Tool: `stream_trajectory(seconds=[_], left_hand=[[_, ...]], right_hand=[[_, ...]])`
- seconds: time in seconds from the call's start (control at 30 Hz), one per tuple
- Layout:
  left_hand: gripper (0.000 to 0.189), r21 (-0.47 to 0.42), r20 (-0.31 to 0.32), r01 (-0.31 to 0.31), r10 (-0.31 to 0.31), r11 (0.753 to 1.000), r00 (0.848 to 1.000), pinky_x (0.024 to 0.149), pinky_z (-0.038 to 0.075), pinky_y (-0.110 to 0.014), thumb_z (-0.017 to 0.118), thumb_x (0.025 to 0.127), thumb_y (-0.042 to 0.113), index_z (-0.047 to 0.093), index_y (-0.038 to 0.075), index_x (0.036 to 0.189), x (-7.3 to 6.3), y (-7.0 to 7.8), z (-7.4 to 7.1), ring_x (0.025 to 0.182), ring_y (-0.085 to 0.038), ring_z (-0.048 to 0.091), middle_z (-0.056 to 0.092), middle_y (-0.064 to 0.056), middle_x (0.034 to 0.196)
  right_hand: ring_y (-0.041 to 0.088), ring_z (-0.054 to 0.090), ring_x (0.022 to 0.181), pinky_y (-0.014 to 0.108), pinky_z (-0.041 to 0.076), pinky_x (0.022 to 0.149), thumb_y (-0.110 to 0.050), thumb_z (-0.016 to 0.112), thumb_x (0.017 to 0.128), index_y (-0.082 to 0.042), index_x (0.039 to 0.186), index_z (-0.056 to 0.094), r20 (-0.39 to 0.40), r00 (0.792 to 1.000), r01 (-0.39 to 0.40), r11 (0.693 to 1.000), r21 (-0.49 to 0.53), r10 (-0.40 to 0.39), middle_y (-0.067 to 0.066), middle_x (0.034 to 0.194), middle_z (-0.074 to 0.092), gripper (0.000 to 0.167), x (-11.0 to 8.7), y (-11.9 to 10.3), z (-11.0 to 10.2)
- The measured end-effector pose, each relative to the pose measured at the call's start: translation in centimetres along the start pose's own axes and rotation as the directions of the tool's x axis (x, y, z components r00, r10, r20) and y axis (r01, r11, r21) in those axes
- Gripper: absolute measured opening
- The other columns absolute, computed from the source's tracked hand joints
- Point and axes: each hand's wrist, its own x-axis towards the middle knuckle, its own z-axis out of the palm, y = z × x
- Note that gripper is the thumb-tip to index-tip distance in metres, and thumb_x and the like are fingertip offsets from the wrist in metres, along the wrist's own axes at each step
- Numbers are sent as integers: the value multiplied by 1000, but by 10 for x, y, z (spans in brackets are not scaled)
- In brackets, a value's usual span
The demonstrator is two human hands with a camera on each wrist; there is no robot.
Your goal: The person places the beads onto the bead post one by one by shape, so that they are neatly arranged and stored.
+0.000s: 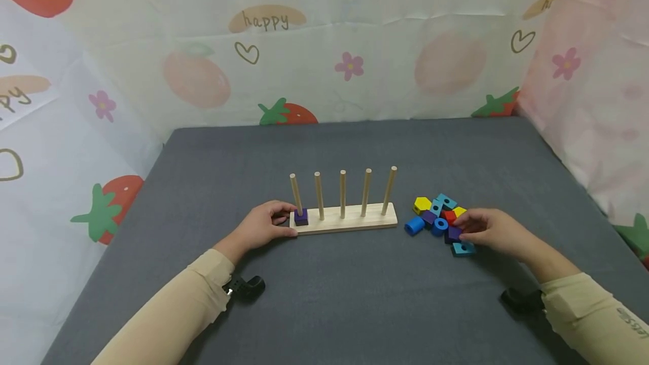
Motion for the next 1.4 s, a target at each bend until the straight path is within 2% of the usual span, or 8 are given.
stream_trajectory(seconds=[0.3, 0.67, 0.97, 1.17, 1.27, 1.4], left_hand=[[51, -3, 1, 4, -4, 1000, 1000, 92, 46, -29, 78, 71, 32, 60, 14, 116, 0, 1, -1, 109, -14, 53, 55, -2, 118], [51, 7, -3, -13, 13, 1000, 1000, 91, 47, -29, 78, 71, 33, 61, 15, 115, 0, 0, 0, 108, -14, 53, 56, -2, 117], [51, 16, -8, -12, 12, 1000, 1000, 90, 47, -29, 78, 71, 33, 61, 14, 115, -1, 0, 0, 107, -14, 54, 56, -2, 116], [51, 11, -5, -12, 12, 1000, 1000, 91, 47, -29, 78, 71, 33, 61, 14, 115, -1, 0, 0, 107, -14, 53, 56, -2, 116], [51, 5, -4, -12, 12, 1000, 1000, 91, 47, -28, 78, 71, 32, 61, 14, 115, -1, 0, 0, 108, -14, 53, 56, -2, 116], [51, -4, -4, -15, 15, 1000, 1000, 91, 47, -28, 78, 71, 32, 61, 13, 115, -1, 1, 0, 108, -14, 53, 56, -2, 116]], right_hand=[[21, 57, 93, 41, 51, 81, -25, 70, 81, -7, 108, 61, 4, 1000, 16, 986, -166, -15, 8, 104, 62, 33, 5, -7, 5], [20, 55, 91, 43, 51, 80, -23, 68, 83, -8, 108, 61, 8, 1000, 20, 975, -220, -19, 6, 102, 62, 30, 6, -11, 4], [20, 55, 91, 38, 51, 78, -31, 66, 84, -7, 113, 59, -41, 999, -25, 990, -141, 19, 6, 102, 62, 38, 0, -22, -12], [19, 57, 87, 27, 50, 71, -34, 64, 85, -7, 110, 60, -98, 995, 11, 995, -102, -21, 5, 95, 63, 37, -2, -35, -20], [20, 58, 87, 26, 50, 71, -34, 62, 87, -8, 111, 59, -109, 993, 41, 997, -72, -49, 5, 95, 63, 36, -2, -43, -21], [22, 58, 93, 29, 51, 75, -37, 58, 89, -12, 119, 55, -116, 991, 57, 998, -38, -61, 8, 104, 61, 39, 0, -53, -21]])
